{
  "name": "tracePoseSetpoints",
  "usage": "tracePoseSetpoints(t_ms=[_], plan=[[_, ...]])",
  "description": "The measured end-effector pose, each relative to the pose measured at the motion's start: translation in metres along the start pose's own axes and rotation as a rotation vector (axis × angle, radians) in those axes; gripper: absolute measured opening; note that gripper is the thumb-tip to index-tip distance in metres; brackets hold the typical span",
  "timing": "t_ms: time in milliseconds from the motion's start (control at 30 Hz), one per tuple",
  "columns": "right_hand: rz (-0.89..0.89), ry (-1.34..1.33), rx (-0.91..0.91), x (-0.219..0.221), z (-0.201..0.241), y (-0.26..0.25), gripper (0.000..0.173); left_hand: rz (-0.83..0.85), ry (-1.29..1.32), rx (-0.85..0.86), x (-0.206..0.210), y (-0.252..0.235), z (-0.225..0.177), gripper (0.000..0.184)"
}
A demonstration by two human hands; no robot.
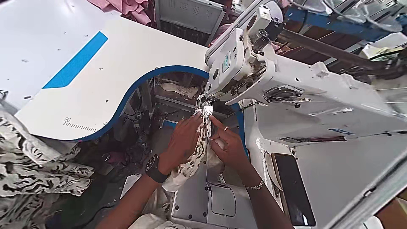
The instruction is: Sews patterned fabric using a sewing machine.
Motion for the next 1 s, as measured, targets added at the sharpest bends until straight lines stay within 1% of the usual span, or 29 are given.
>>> tracePoseSetpoints(t_ms=[67,133,267,333,400,467,533,600,667,733,800,833,1000], plan=[[0.020,-0.026,0.004,0.001,0.002,-0.001,0.016,-0.027,-0.084,0.052,-0.003,-0.005,0.000,0.039],[0.072,0.024,-0.011,0.002,0.007,0.002,0.014,-0.069,-0.151,0.096,-0.004,-0.005,-0.005,0.035],[0.252,0.190,-0.047,0.006,0.018,0.004,0.012,-0.095,-0.129,0.115,-0.002,-0.005,-0.007,0.035],[0.287,0.231,-0.034,0.008,0.022,0.008,0.012,-0.087,-0.110,0.105,-0.001,-0.003,-0.006,0.036],[0.282,0.242,-0.007,0.006,0.028,0.006,0.013,-0.076,-0.073,0.086,-0.002,-0.003,-0.004,0.037],[0.271,0.193,0.028,0.005,0.030,0.001,0.014,-0.077,-0.003,0.069,-0.003,-0.003,-0.004,0.037],[0.239,0.016,0.085,0.007,0.023,-0.007,0.016,-0.099,0.063,0.056,-0.004,-0.002,-0.006,0.040],[0.201,-0.253,0.169,0.013,0.011,-0.017,0.016,-0.122,0.090,0.063,-0.007,-0.003,-0.008,0.042],[0.158,-0.413,0.206,0.018,0.003,-0.023,0.016,-0.119,0.089,0.094,-0.006,-0.007,-0.008,0.038],[0.100,-0.366,0.201,0.018,0.004,-0.020,0.017,-0.082,0.085,0.094,-0.002,-0.009,-0.007,0.037],[0.006,-0.261,0.175,0.017,0.011,-0.017,0.015,-0.078,0.072,0.077,-0.002,-0.011,-0.007,0.036],[-0.020,-0.258,0.184,0.017,0.013,-0.015,0.014,-0.088,0.063,0.081,-0.002,-0.011,-0.007,0.035],[0.028,-0.371,0.231,0.016,-0.001,-0.018,0.016,-0.108,0.062,0.073,0.001,-0.013,-0.007,0.033]])
Point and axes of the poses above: each hand's wrist, its own y-axis away from the middle knuckle, its own x-axis out of the palm, z = x × y, the point moved 5 cm from there along -y, towards the middle knuckle, and after that the axes turned 6 degrees about -x, right-handed, at the moved point
